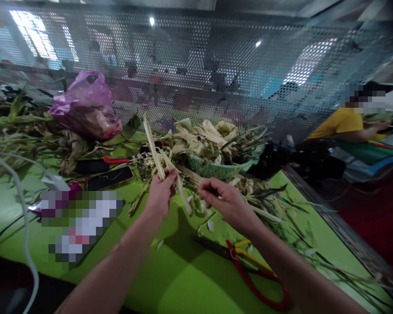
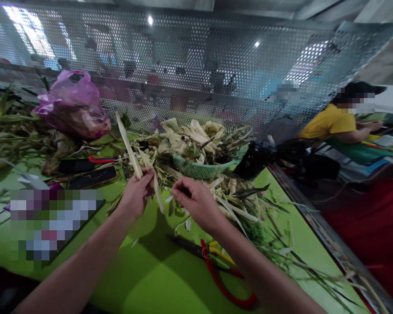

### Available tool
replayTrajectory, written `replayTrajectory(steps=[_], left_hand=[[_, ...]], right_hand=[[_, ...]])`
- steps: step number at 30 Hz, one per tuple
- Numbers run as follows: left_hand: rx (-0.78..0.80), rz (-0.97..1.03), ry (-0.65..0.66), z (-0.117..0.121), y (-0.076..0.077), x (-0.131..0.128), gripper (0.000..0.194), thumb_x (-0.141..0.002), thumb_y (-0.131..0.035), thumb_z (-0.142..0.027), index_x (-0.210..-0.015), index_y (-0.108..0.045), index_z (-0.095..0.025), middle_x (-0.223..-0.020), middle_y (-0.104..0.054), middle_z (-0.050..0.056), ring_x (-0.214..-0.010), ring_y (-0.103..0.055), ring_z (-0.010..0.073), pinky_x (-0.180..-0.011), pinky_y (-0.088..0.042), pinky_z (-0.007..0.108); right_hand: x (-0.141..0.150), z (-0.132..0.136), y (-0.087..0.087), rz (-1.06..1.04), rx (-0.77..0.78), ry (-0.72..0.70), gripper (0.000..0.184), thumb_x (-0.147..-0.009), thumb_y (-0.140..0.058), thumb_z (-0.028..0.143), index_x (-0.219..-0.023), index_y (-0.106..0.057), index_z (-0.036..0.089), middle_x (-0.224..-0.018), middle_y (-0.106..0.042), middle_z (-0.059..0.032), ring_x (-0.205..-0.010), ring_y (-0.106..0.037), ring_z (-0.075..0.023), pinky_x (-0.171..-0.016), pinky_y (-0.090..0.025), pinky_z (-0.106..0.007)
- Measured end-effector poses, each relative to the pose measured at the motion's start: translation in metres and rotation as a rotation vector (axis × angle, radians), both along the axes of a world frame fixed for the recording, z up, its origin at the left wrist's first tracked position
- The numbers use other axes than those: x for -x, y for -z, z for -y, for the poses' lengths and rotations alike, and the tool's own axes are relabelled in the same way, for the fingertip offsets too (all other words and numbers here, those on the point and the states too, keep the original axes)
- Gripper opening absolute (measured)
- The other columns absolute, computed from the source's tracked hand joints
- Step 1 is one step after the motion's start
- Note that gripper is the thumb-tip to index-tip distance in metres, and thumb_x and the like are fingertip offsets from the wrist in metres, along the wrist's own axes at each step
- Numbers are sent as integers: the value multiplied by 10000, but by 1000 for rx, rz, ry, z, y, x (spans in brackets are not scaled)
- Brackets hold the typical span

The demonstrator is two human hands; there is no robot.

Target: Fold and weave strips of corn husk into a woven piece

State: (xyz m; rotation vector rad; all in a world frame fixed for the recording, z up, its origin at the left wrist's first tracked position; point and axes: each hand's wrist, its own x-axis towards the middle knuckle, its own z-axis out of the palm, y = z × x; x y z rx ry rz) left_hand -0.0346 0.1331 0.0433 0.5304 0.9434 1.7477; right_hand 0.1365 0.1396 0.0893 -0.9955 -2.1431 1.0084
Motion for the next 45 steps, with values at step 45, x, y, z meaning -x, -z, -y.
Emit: replayTrajectory(steps=[45], left_hand=[[-103, -324, 362, 7, -1, -18, 279, -601, -790, -262, -826, -666, -154, -736, -649, -3, -659, -559, 94, -667, -446, 211]], right_hand=[[1, -11, 13, -152, 88, 207, 97, -716, -585, 234, -772, -624, 166, -656, -594, 7, -559, -489, -112, -502, -405, -214]])
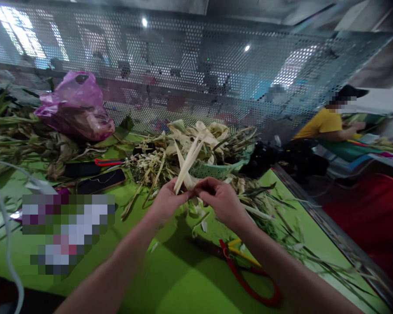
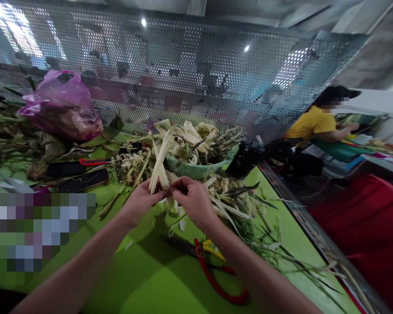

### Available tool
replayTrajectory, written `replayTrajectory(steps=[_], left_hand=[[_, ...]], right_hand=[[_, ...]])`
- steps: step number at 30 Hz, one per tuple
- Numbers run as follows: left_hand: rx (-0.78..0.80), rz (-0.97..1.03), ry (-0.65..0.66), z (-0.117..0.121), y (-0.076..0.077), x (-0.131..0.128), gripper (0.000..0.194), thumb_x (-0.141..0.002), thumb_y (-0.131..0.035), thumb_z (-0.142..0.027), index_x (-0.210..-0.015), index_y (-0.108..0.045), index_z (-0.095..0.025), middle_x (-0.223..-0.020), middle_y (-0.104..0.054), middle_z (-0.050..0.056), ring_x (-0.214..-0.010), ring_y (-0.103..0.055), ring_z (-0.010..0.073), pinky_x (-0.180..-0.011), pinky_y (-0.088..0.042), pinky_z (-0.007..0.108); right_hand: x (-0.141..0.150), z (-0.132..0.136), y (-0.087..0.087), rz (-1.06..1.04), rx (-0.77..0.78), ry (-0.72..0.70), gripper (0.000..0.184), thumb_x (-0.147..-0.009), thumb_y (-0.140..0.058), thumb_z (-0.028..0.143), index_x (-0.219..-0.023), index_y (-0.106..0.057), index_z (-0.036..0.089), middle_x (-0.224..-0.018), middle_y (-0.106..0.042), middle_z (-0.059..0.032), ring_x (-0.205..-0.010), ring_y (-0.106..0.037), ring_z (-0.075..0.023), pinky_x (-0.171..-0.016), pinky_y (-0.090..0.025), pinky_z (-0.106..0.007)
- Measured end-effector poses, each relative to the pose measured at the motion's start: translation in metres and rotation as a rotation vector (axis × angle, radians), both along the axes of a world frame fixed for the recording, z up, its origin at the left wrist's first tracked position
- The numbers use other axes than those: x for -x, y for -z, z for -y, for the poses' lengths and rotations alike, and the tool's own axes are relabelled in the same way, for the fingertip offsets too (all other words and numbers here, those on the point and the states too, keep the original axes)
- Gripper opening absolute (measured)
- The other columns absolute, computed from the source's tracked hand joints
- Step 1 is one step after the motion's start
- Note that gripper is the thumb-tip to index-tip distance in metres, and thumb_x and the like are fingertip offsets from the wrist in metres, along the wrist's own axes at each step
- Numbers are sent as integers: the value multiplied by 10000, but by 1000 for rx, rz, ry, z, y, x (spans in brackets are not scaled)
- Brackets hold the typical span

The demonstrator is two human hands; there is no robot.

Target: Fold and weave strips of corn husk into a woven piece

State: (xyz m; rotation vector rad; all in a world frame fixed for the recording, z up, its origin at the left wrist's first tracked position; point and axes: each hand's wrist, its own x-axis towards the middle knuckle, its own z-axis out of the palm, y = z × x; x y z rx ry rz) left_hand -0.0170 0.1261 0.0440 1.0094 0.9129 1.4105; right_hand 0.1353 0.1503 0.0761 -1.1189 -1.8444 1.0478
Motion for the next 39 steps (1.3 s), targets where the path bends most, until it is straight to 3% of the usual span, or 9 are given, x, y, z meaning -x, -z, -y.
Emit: replayTrajectory(steps=[4, 8, 20, 29, 39], left_hand=[[13, 8, -4, 1, -3, 2, 255, -593, -790, -244, -797, -667, -154, -713, -651, -9, -643, -558, 95, -662, -443, 219], [2, 10, -27, 3, -7, 5, 196, -608, -774, -231, -745, -656, -155, -660, -625, -20, -618, -540, 92, -637, -435, 216], [4, -77, 32, 0, -1, 7, 247, -647, -753, -289, -837, -693, -142, -765, -678, 23, -701, -582, 123, -728, -453, 255], [53, -54, 4, 2, -6, 7, 220, -636, -760, -261, -801, -683, -136, -718, -661, 9, -642, -554, 97, -674, -438, 219], [-38, -117, 10, 0, -1, 8, 245, -620, -757, -275, -810, -661, -154, -735, -655, 7, -662, -558, 118, -682, -458, 251]], right_hand=[[-2, -5, 3, -148, 157, -38, 178, -708, -655, 319, -772, -624, 156, -649, -566, 19, -480, -445, -75, -458, -391, -208], [-4, -6, -2, -134, 244, -105, 203, -690, -689, 332, -753, -645, 145, -676, -577, 8, -517, -458, -73, -464, -391, -199], [-2, -2, -4, -78, 170, -88, 104, -680, -638, 240, -730, -621, 151, -638, -561, 21, -543, -468, -85, -480, -403, -205], [1, 2, -5, -9, 72, -55, 93, -696, -608, 250, -728, -598, 164, -607, -541, 31, -523, -467, -95, -469, -405, -212], [-1, -2, -1, -114, 178, -109, 141, -696, -660, 283, -745, -624, 155, -642, -572, 15, -505, -485, -81, -462, -428, -209]])
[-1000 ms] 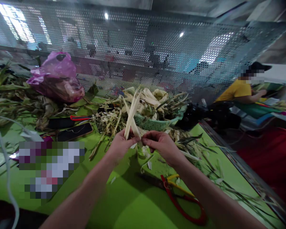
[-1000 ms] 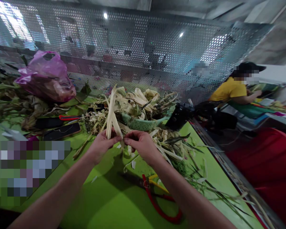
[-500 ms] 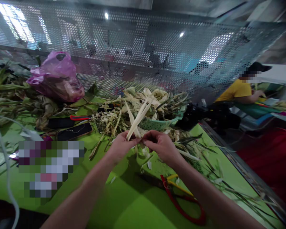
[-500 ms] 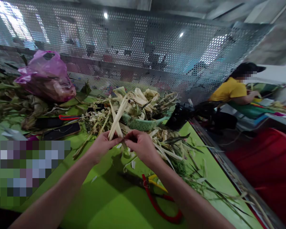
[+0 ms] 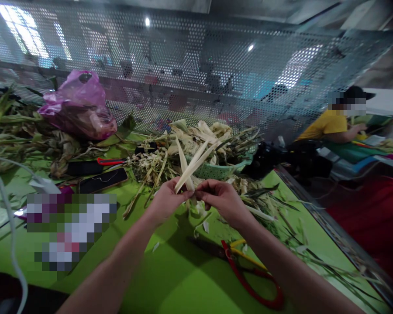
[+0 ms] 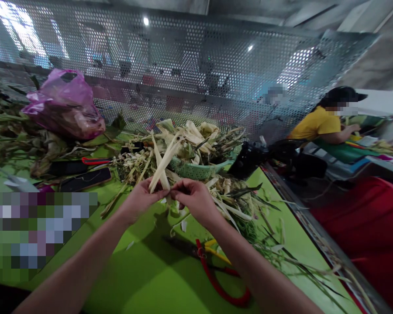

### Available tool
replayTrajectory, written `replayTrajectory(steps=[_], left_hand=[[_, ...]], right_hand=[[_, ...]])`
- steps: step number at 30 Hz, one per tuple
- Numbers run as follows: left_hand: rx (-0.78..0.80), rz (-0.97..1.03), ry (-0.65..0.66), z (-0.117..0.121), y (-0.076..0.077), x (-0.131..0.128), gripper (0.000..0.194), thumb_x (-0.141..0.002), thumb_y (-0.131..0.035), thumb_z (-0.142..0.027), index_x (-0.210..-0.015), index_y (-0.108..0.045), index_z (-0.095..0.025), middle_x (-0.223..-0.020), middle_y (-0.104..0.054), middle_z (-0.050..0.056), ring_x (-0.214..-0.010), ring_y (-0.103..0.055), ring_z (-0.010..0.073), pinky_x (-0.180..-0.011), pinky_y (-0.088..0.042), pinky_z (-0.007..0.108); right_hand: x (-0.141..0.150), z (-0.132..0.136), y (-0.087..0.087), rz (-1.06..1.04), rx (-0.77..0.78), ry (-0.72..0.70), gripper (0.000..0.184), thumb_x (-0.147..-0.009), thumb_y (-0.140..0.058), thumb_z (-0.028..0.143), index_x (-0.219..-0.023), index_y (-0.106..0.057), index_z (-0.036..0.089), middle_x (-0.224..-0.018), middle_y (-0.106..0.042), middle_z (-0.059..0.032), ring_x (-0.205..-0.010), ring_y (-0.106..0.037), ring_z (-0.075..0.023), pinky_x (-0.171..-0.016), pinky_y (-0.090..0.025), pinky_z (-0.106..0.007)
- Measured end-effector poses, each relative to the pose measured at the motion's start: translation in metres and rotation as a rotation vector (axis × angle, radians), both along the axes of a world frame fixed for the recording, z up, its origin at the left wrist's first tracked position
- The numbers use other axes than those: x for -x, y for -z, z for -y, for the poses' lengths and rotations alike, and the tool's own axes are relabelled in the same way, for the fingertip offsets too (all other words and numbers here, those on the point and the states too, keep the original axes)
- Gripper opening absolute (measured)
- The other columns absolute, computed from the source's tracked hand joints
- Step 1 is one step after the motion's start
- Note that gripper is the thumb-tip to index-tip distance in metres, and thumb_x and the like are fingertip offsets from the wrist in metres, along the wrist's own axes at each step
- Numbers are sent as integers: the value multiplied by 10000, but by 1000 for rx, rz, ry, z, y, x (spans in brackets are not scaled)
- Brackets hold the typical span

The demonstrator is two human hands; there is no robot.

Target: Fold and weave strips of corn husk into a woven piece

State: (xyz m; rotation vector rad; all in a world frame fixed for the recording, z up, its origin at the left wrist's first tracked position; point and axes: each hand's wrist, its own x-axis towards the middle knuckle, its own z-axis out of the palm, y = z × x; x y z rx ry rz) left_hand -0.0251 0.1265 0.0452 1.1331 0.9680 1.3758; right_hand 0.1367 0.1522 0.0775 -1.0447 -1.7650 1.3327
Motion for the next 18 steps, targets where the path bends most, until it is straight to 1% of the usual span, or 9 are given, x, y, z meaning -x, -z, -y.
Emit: replayTrajectory(steps=[4, 7, 12, 18], left_hand=[[-37, -58, 5, 0, 0, 0, 168, -644, -726, -230, -768, -643, -152, -691, -619, -9, -645, -536, 108, -653, -444, 234], [-78, -97, 36, 0, 0, 1, 143, -659, -709, -206, -769, -636, -151, -702, -613, -4, -664, -533, 112, -646, -431, 223], [-75, -140, 42, 2, -1, 1, 122, -657, -696, -203, -739, -623, -150, -693, -594, -2, -672, -525, 119, -638, -415, 219], [-70, -120, 18, 2, -3, -1, 104, -639, -682, -181, -720, -622, -155, -686, -588, -7, -647, -518, 112, -629, -422, 220]], right_hand=[[-2, -1, -2, -3, 12, -24, 176, -704, -675, 323, -732, -628, 156, -633, -575, 14, -518, -493, -84, -474, -432, -210], [-3, 0, -3, 9, 3, -37, 205, -709, -683, 342, -709, -617, 148, -619, -563, 14, -523, -487, -84, -478, -420, -208], [-3, 0, -2, 52, -46, -39, 242, -729, -669, 378, -693, -602, 148, -606, -547, 16, -520, -475, -88, -482, -412, -217], [0, 2, -2, 24, -35, -29, 196, -710, -660, 336, -681, -592, 154, -615, -548, 15, -534, -493, -94, -489, -432, -218]])
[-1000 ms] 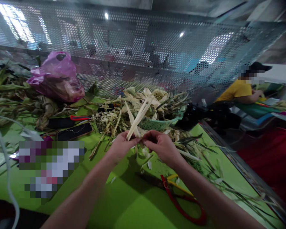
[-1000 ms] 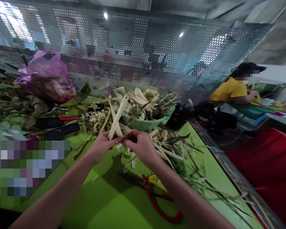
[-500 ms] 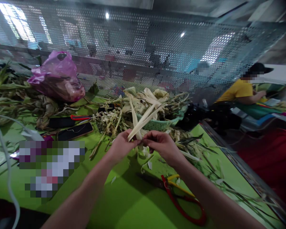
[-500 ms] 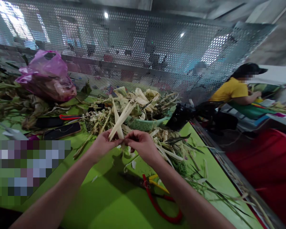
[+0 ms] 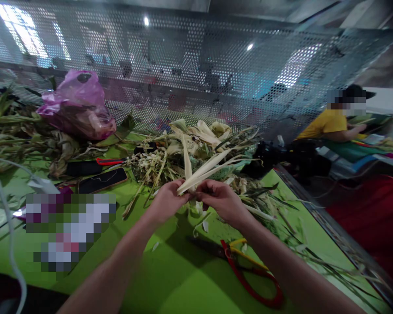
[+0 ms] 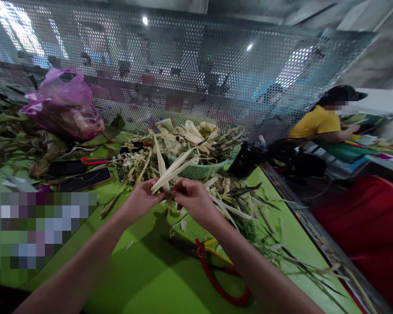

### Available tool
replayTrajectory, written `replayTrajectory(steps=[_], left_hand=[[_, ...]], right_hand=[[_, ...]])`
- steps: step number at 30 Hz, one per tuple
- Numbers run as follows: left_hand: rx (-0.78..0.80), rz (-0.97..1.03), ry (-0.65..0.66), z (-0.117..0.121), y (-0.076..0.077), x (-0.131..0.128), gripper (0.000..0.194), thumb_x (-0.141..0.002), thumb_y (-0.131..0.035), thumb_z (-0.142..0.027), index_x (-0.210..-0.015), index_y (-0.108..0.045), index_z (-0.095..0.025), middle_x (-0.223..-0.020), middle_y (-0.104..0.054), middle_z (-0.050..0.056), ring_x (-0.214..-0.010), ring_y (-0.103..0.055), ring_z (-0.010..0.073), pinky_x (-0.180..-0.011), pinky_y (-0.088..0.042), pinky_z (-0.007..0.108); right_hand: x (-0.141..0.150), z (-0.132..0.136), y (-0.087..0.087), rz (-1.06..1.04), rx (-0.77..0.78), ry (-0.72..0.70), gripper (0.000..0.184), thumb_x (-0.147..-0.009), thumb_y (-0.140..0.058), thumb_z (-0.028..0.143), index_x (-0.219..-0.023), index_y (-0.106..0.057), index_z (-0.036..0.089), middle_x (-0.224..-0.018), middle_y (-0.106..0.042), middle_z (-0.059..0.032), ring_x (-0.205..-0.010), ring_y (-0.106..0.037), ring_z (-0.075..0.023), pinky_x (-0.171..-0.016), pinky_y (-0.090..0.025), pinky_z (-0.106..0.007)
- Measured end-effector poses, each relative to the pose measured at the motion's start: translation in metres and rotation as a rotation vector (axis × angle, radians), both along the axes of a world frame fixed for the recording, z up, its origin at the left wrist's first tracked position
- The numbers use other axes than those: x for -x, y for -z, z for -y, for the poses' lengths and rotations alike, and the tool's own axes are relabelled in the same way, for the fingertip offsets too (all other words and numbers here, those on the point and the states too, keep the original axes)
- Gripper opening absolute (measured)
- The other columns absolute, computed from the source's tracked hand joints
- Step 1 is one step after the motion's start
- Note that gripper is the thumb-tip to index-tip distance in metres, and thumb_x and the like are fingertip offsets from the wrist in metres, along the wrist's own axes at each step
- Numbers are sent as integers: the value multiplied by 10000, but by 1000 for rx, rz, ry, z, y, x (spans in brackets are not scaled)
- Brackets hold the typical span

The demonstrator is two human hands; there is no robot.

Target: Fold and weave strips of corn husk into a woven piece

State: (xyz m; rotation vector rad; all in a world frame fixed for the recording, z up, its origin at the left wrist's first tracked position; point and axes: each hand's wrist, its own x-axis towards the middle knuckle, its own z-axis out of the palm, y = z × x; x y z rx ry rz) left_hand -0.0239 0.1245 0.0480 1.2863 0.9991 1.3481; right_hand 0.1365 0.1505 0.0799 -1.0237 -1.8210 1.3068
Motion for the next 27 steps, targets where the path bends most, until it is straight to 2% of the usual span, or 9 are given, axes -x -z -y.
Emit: replayTrajectory(steps=[6, 11, 17, 20, 27], left_hand=[[-36, -20, -16, -1, 5, -1, 46, -672, -637, -143, -713, -645, -165, -712, -614, 7, -668, -539, 118, -630, -422, 221], [-45, 1, -12, -2, 12, -3, 116, -702, -643, -177, -814, -673, -168, -748, -649, 14, -699, -567, 129, -655, -431, 224], [60, 127, -83, -2, 1, -2, 188, -621, -744, -225, -780, -672, -157, -711, -663, 5, -648, -558, 119, -654, -449, 238], [59, 156, -79, -1, -3, -1, 191, -612, -759, -242, -757, -667, -157, -673, -647, -6, -623, -544, 110, -647, -448, 238], [86, 197, -159, -1, -7, 1, 149, -598, -763, -193, -692, -657, -145, -614, -612, -14, -574, -511, 87, -587, -415, 209]], right_hand=[[2, 0, 6, 35, -38, 60, 138, -691, -629, 293, -694, -574, 166, -593, -536, 24, -514, -485, -98, -490, -434, -229], [2, -1, 7, 48, -19, 79, 163, -703, -616, 307, -640, -546, 173, -549, -501, 39, -479, -464, -91, -477, -414, -228], [2, -3, 3, -61, -7, 90, 174, -719, -642, 315, -696, -548, 171, -597, -506, 41, -508, -475, -82, -495, -422, -218], [2, -4, 3, -44, -18, 98, 160, -717, -638, 302, -718, -549, 169, -600, -507, 45, -496, -481, -80, -489, -418, -219], [1, -6, 2, -56, -24, 131, 159, -714, -626, 296, -700, -529, 171, -589, -497, 46, -496, -466, -80, -496, -434, -217]])
